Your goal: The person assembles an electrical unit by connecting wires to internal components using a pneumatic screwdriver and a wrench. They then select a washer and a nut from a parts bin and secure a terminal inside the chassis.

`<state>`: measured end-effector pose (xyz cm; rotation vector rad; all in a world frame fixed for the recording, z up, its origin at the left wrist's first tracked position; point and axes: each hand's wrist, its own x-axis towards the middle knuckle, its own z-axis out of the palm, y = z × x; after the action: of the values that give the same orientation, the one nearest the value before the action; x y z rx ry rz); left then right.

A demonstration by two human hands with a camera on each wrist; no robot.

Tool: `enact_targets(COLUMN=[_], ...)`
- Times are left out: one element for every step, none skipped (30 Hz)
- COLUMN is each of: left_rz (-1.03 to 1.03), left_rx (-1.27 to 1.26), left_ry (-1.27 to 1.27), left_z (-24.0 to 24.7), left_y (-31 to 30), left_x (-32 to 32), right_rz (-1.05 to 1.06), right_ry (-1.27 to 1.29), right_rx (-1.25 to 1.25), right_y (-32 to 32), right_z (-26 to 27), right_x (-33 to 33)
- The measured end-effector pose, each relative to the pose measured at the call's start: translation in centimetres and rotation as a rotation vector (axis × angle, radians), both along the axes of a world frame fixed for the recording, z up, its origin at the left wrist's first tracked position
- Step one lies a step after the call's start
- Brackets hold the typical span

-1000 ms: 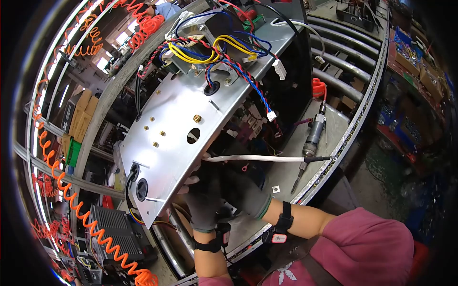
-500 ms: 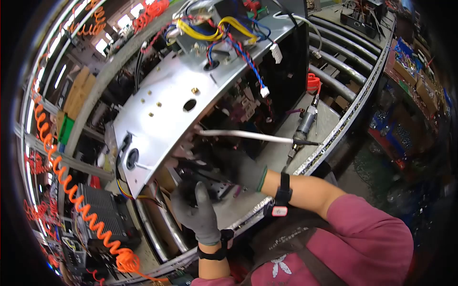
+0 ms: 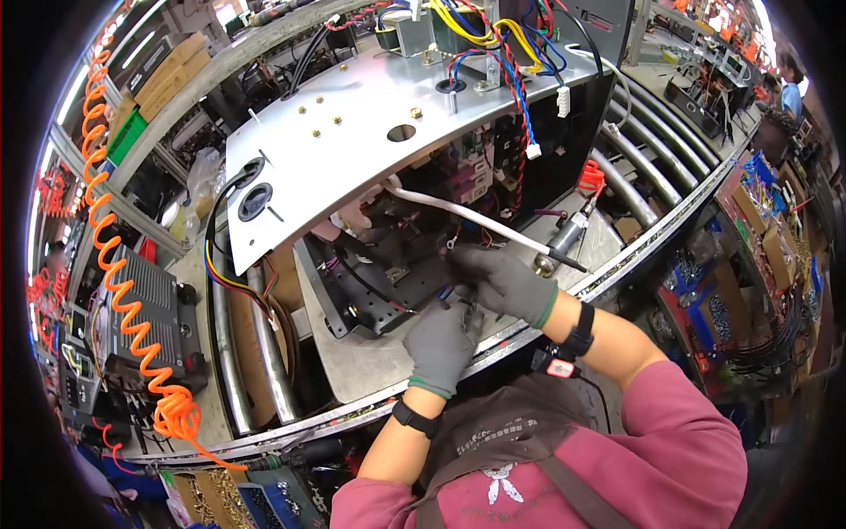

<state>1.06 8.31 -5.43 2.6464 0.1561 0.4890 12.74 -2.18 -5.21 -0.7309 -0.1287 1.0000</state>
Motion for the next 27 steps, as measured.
enact_targets(left_rz=[0.005,0.011,0.006,0.004,-0.008,-0.019,-0.017,-0.004,0.011,0.017,0.017,0.018,0.017,0.020,-0.002,-0.026,-0.031,-0.033,-0.004,0.024,0.024,0.030,0.036,0.036,-0.055,-0.148,-0.147], left_rx=[0.048,0.098,0.100,0.108,0.099,0.088,0.095,0.150,0.204,0.212,0.210,0.207,0.187,0.194,0.167,0.140,0.134,0.138,0.084,0.028,0.028,0.021,0.016,0.020,-0.030,-0.079,-0.158], left_ry=[0.161,0.320,0.275,0.271,0.253,0.238,0.237,0.263,0.287,0.284,0.372,0.460,0.424,0.420,0.335,0.253,0.286,0.285,0.306,0.327,0.323,0.333,0.345,0.342,0.219,0.091,0.001], left_z=[0.3,0.5,0.1,0.0,0.0,-0.1,-0.4,-0.9,-0.8,-0.6,-0.2,0.2,0.1,-0.1,-0.2,-0.2,-0.2,-0.1,-0.2,-0.3,-0.5,-0.7,-0.8,-0.5,0.3,1.3,2.5], left_y=[-0.3,-0.5,-0.6,-0.5,-0.4,-0.3,-0.4,-0.5,-0.6,-0.7,-0.8,-0.9,-0.8,-0.8,-0.9,-1.0,-1.0,-1.0,-1.0,-1.0,-1.0,-0.8,-0.5,-0.3,0.0,0.3,1.1], left_x=[0.3,0.6,0.7,0.9,1.0,1.0,1.2,1.5,1.8,2.0,2.2,2.3,2.4,2.3,2.1,2.0,2.0,2.1,2.2,2.3,2.4,2.4,2.3,1.7,0.5,-0.5,-1.8], right_rz=[-0.059,-0.118,-0.104,-0.107,-0.118,-0.127,-0.147,-0.145,-0.138,-0.131,-0.150,-0.148,-0.161,-0.177,-0.179,-0.199,-0.218,-0.221,-0.223,-0.224,-0.225,-0.222,-0.218,-0.220,-0.212,-0.207,-0.215], right_ry=[0.000,0.000,0.013,0.008,-0.015,-0.036,-0.091,-0.093,-0.089,-0.085,-0.137,-0.140,-0.192,-0.245,-0.249,-0.276,-0.300,-0.301,-0.317,-0.335,-0.339,-0.328,-0.317,-0.320,-0.346,-0.376,-0.382], right_rx=[-0.018,-0.033,-0.014,-0.006,0.001,0.007,-0.012,-0.002,-0.032,-0.063,-0.109,-0.101,-0.120,-0.140,-0.132,-0.188,-0.245,-0.242,-0.237,-0.234,-0.233,-0.234,-0.233,-0.228,-0.250,-0.272,-0.266], right_y=[-0.6,-1.2,-1.8,-2.1,-2.3,-2.4,-2.2,-2.2,-2.2,-2.2,-2.1,-2.1,-2.2,-2.2,-2.3,-2.3,-2.4,-2.3,-2.1,-2.0,-1.8,-1.3,-1.0,-0.7,-0.4,-0.1,0.3], right_z=[0.7,1.2,1.4,1.6,1.6,1.5,1.4,1.3,1.2,1.1,1.2,1.2,1.3,1.4,2.0,2.7,3.1,3.1,3.1,3.2,3.3,3.5,3.6,3.8,4.2,4.5,4.4], right_x=[-0.4,-0.6,-0.6,-0.7,-0.8,-1.1,-1.3,-1.4,-1.5,-1.6,-1.7,-1.9,-1.9,-2.0,-2.1,-2.4,-2.7,-2.8,-3.0,-3.1,-3.2,-3.4,-3.7,-3.9,-4.2,-4.2,-4.2])
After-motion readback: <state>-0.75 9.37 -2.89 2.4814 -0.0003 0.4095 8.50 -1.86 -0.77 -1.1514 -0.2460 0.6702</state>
